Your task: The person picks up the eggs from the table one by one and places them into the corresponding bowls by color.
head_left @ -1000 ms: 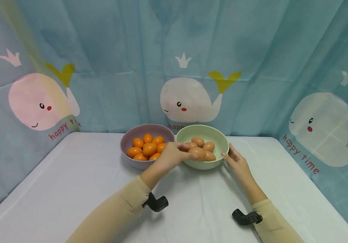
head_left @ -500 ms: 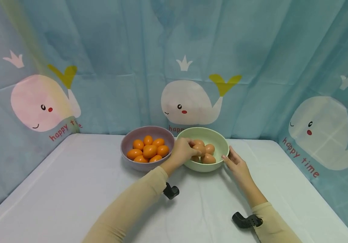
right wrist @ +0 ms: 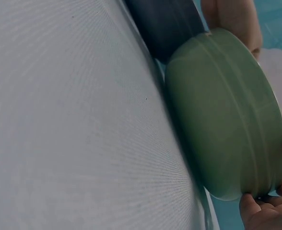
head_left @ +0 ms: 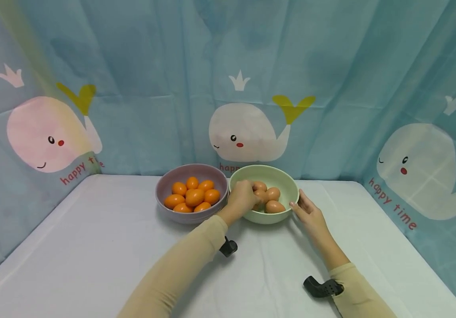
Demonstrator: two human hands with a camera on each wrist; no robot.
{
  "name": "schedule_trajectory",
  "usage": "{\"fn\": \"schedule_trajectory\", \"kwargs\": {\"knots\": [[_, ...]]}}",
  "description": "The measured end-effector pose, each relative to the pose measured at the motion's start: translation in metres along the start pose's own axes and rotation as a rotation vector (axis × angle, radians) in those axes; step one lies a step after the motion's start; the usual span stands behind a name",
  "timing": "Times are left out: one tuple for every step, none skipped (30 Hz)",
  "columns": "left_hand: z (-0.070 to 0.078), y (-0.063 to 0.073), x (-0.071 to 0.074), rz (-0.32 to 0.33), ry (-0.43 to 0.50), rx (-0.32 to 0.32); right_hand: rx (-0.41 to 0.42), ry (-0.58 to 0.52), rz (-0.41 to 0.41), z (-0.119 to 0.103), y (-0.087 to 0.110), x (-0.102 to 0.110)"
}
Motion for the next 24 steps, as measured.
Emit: {"fn": "schedule_trajectory", "kwargs": {"knots": [[0.0, -0.001, 0.0, -0.001, -0.012, -0.006, 0.0, 0.001, 0.0, 0.0, -0.001, 0.0], [0.0, -0.002, 0.0, -0.003, -0.016, -0.01, 0.001, 0.0, 0.0, 0.0, -0.001, 0.0], [0.0, -0.003, -0.001, -0.009, -0.013, -0.01, 0.004, -0.001, 0.0, 0.0, -0.002, 0.0], [0.0, -0.003, -0.002, -0.017, -0.003, -0.011, 0.005, -0.003, 0.002, -0.001, -0.002, 0.0], [0.0, -0.004, -0.003, -0.027, 0.011, -0.013, 0.009, -0.004, 0.003, -0.001, -0.002, 0.001], [0.001, -0.005, -0.004, -0.04, 0.026, -0.013, 0.009, -0.002, 0.003, -0.001, -0.002, 0.001], [0.001, -0.005, -0.006, -0.055, 0.041, -0.013, 0.009, 0.002, 0.003, 0.0, -0.002, 0.001], [0.001, -0.006, -0.008, -0.069, 0.052, -0.016, 0.01, 0.004, 0.0, 0.0, -0.002, 0.002], [0.001, -0.006, -0.009, -0.082, 0.055, -0.018, 0.013, 0.008, -0.001, 0.001, -0.002, 0.002], [0.001, -0.006, -0.011, -0.089, 0.055, -0.02, 0.015, 0.012, -0.004, 0.001, -0.002, 0.002], [0.0, -0.007, -0.012, -0.092, 0.053, -0.018, 0.018, 0.016, -0.007, 0.002, -0.002, 0.002], [0.0, -0.007, -0.013, -0.095, 0.047, -0.016, 0.02, 0.017, -0.009, 0.003, -0.002, 0.001], [-0.001, -0.007, -0.013, -0.093, 0.039, -0.017, 0.025, 0.018, -0.011, 0.004, -0.003, 0.001], [-0.001, -0.007, -0.013, -0.09, 0.025, -0.019, 0.031, 0.015, -0.013, 0.004, -0.003, 0.0], [-0.001, -0.008, -0.014, -0.092, 0.019, -0.02, 0.034, 0.014, -0.011, 0.005, -0.003, 0.0], [-0.001, -0.008, -0.014, -0.098, 0.021, -0.021, 0.036, 0.013, -0.011, 0.005, -0.003, 0.0], [-0.002, -0.008, -0.015, -0.11, 0.033, -0.019, 0.037, 0.01, -0.011, 0.005, -0.003, 0.0], [-0.002, -0.008, -0.014, -0.121, 0.055, -0.017, 0.039, 0.009, -0.012, 0.005, -0.003, -0.001], [-0.003, -0.008, -0.012, -0.127, 0.068, -0.016, 0.042, 0.012, -0.013, 0.005, -0.003, -0.001], [-0.004, -0.008, -0.01, -0.136, 0.107, -0.009, 0.042, 0.014, -0.013, 0.005, -0.003, -0.001], [-0.006, -0.007, -0.006, -0.148, 0.168, 0.003, 0.044, 0.017, -0.015, 0.004, -0.004, -0.001], [-0.008, -0.007, 0.0, -0.141, 0.205, 0.01, 0.049, 0.03, -0.017, 0.003, -0.004, -0.002], [-0.011, -0.007, 0.007, -0.13, 0.242, 0.014, 0.055, 0.045, -0.024, 0.002, -0.005, -0.002], [-0.015, -0.007, 0.015, -0.111, 0.284, 0.016, 0.062, 0.065, -0.032, 0.002, -0.006, -0.003]]}}
Point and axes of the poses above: each hand's wrist, its own y-axis away from the middle knuckle, its own x-axis out of the back of the hand, z = x × y, the point moved 5 cm from there along -y, towards the middle knuckle, and after that the axes turned 11 degrees about -y, right-handed, at the moved point
